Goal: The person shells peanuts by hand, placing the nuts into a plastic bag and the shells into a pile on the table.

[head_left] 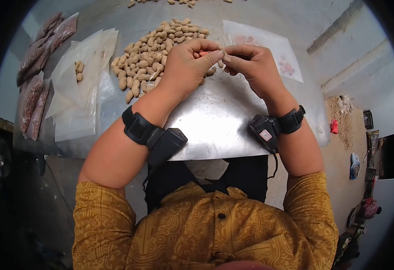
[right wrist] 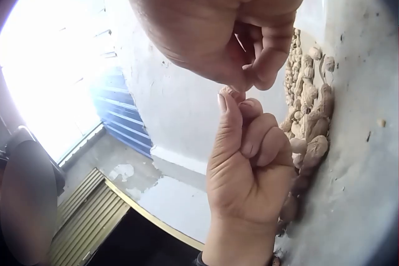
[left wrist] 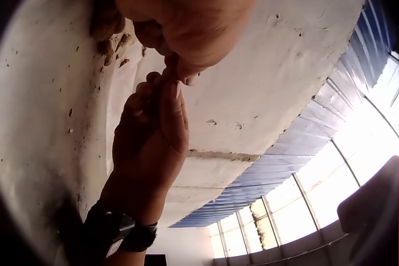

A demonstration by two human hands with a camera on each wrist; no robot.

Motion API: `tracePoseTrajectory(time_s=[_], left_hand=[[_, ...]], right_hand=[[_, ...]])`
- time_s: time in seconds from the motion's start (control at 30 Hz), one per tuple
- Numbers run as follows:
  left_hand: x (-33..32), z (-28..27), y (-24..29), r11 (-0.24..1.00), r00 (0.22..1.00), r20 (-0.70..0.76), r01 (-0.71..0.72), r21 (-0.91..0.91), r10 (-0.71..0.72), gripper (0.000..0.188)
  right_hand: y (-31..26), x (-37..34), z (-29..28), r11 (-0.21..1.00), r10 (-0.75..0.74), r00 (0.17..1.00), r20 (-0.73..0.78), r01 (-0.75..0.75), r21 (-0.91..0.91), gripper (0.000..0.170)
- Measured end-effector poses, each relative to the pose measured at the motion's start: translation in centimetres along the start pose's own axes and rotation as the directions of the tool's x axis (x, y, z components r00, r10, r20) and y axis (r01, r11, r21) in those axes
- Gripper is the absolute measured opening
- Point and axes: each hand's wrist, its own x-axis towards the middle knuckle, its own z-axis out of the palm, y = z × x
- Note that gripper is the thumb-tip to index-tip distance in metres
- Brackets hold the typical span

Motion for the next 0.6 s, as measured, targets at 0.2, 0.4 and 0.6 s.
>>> tracePoseTrajectory(time_s=[0.2, 0.4, 0.6], left_hand=[[-0.1, -0.1, -0.5, 0.987, 0.996, 0.04, -0.084, 0.134, 0.079, 0.018], [-0.2, 0.4, -1.1, 0.971, 0.991, -0.021, -0.127, 0.201, 0.134, 0.015], [-0.2, 0.5, -1.6, 0.972, 0.982, -0.08, -0.156, 0.175, 0.172, 0.016]], right_hand=[[0.4, -0.3, 0.2, 0.994, -0.08, 0.996, 0.032, 0.083, -0.077, 0.02], [0.7, -0.7, 1.2, 0.961, -0.135, 0.991, -0.008, 0.129, -0.245, 0.021], [0.5, -0.7, 1.8, 0.985, -0.066, 0.995, -0.072, 0.053, -0.167, 0.021]])
